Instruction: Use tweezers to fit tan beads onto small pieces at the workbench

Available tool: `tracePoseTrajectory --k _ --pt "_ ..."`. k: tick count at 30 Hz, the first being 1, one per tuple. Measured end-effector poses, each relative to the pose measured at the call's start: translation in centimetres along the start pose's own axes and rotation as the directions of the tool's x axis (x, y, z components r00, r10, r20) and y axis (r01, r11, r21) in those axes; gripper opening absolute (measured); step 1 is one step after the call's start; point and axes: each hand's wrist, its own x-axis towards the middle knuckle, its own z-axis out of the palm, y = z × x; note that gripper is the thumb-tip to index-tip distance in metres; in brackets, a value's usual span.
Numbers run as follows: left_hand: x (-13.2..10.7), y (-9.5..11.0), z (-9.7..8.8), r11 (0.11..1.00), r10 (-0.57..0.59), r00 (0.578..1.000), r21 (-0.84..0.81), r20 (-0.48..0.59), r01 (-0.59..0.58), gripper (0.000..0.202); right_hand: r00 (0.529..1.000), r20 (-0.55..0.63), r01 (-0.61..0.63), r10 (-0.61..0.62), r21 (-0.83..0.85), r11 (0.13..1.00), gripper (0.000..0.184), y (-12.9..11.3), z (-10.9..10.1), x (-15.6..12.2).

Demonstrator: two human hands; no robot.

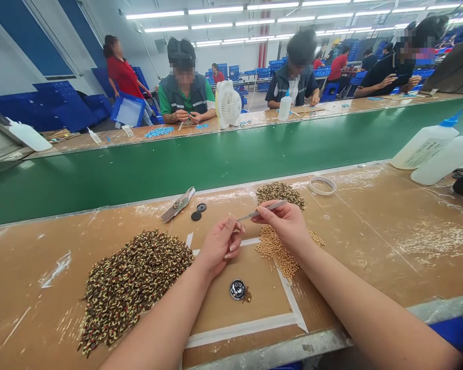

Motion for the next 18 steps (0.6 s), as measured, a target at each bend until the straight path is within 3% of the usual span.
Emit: tracePoseTrajectory --k 6,9,11,13,16,18 --pt "0.3 -0.3 0.1 1.0 -0.018 0.995 -0.022 -0.103 0.016 0.046 0.999 0.01 0.053 -0.053 -0.04 0.998 0.02 -0.2 -0.2 -0.3" --pt "0.4 -0.4 0.0 0.992 0.096 0.975 0.099 -0.201 -0.078 0.038 0.974 0.228 0.01 0.014 -0.1 0.995 0.017 -0.7 -0.3 -0.9" --pt "0.5 -0.4 -0.1 0.976 0.163 0.963 0.181 -0.213 -0.126 0.033 0.899 0.425 -0.024 0.105 -0.192 0.981 0.017 -1.1 -0.3 -1.4" --pt "0.4 -0.4 -0.1 0.962 0.204 0.957 0.226 -0.206 -0.156 0.032 0.794 0.577 -0.03 0.191 -0.277 0.96 0.019 -1.3 0.0 -1.9" --pt "0.4 -0.4 -0.1 0.947 0.234 0.951 0.267 -0.203 -0.177 0.029 0.665 0.698 0.008 0.265 -0.361 0.933 0.02 -1.2 0.3 -2.4" --pt "0.4 -0.5 0.0 0.942 0.24 0.95 0.283 -0.199 -0.179 0.028 0.625 0.724 0.027 0.291 -0.393 0.919 0.021 -0.9 0.4 -2.5"
